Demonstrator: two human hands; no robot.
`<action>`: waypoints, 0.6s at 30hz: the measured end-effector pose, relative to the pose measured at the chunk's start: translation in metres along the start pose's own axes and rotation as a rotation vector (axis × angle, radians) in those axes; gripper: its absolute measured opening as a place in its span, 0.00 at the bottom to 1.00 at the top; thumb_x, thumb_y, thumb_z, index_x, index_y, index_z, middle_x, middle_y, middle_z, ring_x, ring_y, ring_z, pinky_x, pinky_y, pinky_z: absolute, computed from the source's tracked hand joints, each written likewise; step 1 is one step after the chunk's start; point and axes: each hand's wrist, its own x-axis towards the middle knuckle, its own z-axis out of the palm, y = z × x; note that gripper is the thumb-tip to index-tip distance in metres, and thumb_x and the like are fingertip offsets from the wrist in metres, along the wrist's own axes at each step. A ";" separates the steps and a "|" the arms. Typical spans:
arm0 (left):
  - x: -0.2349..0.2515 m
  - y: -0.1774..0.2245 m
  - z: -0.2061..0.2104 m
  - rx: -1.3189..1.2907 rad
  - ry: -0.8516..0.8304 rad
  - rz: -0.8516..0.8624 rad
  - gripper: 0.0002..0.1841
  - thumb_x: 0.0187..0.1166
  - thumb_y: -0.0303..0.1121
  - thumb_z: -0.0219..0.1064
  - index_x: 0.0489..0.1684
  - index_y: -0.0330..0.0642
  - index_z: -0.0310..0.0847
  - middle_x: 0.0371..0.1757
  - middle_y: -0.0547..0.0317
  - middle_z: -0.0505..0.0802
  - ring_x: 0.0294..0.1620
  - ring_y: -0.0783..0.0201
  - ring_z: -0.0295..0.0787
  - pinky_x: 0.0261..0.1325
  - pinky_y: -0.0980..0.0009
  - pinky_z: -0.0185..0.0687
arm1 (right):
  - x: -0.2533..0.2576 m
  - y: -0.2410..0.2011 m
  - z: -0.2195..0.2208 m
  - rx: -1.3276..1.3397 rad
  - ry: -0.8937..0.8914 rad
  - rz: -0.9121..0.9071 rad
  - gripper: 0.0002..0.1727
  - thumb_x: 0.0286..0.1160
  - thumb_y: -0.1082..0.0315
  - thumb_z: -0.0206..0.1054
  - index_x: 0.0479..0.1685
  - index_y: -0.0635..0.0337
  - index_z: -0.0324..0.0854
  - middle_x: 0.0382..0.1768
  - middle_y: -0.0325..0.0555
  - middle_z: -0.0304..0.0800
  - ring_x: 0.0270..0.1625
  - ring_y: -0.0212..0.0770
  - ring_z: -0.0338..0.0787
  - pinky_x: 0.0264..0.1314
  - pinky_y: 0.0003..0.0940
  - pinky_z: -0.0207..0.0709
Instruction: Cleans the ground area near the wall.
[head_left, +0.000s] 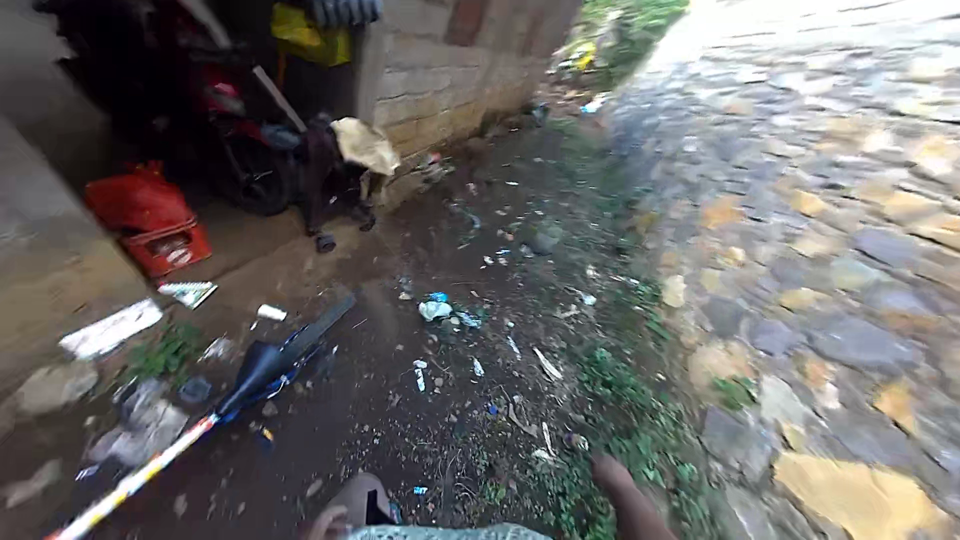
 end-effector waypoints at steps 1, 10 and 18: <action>0.037 -0.036 0.013 0.010 -0.021 0.031 0.21 0.90 0.33 0.59 0.74 0.26 0.76 0.72 0.33 0.85 0.76 0.45 0.82 0.83 0.55 0.70 | 0.037 -0.047 0.000 -0.001 -0.017 -0.112 0.26 0.94 0.56 0.52 0.80 0.66 0.74 0.74 0.72 0.80 0.77 0.68 0.80 0.79 0.67 0.70; 0.139 0.083 -0.037 0.133 -0.032 -0.128 0.25 0.88 0.42 0.62 0.80 0.41 0.74 0.74 0.38 0.85 0.76 0.41 0.80 0.81 0.40 0.70 | 0.061 -0.426 0.072 -0.170 -0.533 -0.902 0.26 0.92 0.60 0.57 0.86 0.56 0.69 0.73 0.60 0.84 0.71 0.54 0.87 0.77 0.54 0.77; 0.224 0.203 -0.126 -0.235 0.246 -0.087 0.23 0.89 0.41 0.61 0.75 0.35 0.76 0.65 0.38 0.88 0.66 0.47 0.87 0.74 0.48 0.77 | 0.204 -0.490 0.084 -0.777 -0.635 -0.764 0.29 0.90 0.56 0.60 0.86 0.56 0.69 0.71 0.63 0.85 0.76 0.62 0.83 0.81 0.63 0.71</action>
